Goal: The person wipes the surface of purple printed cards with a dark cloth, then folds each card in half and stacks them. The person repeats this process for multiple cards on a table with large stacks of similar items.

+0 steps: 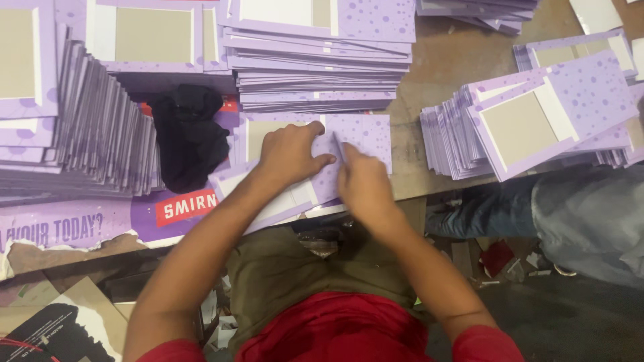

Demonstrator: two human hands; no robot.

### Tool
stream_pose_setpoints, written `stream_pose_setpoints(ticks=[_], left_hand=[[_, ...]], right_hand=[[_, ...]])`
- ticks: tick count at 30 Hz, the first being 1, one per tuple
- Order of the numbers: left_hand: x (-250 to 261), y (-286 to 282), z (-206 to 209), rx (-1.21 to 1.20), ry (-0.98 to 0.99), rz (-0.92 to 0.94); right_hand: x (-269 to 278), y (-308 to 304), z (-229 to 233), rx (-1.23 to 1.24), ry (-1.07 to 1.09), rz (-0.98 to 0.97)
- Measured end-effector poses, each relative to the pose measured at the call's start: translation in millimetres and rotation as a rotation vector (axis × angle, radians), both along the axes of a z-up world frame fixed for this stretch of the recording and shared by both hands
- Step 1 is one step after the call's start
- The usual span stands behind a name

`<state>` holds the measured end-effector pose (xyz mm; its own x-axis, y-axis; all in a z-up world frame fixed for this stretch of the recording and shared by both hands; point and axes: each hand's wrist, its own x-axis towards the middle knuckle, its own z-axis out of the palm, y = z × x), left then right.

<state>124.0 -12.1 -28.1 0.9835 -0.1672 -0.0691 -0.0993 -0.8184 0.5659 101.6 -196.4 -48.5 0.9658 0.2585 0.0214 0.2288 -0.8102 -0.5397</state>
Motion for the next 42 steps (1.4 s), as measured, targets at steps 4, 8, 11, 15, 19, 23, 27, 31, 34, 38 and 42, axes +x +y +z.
stream_pose_setpoints(ticks=[4, 8, 11, 15, 19, 23, 27, 31, 34, 38, 42], left_hand=[[-13.7, 6.9, -8.5, 0.101, 0.062, 0.098], [-29.6, 35.8, -14.3, -0.269, 0.091, 0.067], [-30.3, 42.5, -18.1, -0.414, 0.088, 0.072], [-19.6, 28.0, -24.4, -0.288, 0.137, 0.240], [-15.3, 16.5, -34.3, -0.215, 0.199, 0.305], [-6.6, 20.2, -31.7, -0.246, 0.156, 0.303], [-22.1, 24.5, -16.6, -0.208, 0.075, 0.244], [-48.1, 21.6, 8.5, 0.223, -0.314, 0.311], [-40.1, 21.3, 31.2, 0.286, -0.577, 0.138], [9.2, 27.5, 51.1, 0.368, -0.897, -0.016], [90.4, 57.1, 50.3, 0.536, -0.943, 0.054]], right_hand=[[18.3, -18.3, -11.4, 0.421, -0.013, 0.044], [38.9, -55.5, -15.5, 0.991, 0.555, -0.155], [38.4, -64.8, -10.3, 1.272, 0.803, -0.017], [15.5, -45.9, 9.4, 1.122, 0.768, 0.144], [-30.9, -8.9, 23.2, 0.465, 0.392, 0.343], [-65.6, 40.9, 1.9, 0.060, -0.242, 0.354], [-54.1, 19.2, -8.1, 0.260, -0.025, 0.125], [5.7, -38.9, 14.2, 1.395, 0.252, -0.271], [39.9, -64.0, 44.4, 1.657, 0.142, -0.170], [86.0, -55.3, 72.7, 1.777, 0.184, -0.036], [160.7, -29.7, 65.4, 1.495, 0.070, -0.206]])
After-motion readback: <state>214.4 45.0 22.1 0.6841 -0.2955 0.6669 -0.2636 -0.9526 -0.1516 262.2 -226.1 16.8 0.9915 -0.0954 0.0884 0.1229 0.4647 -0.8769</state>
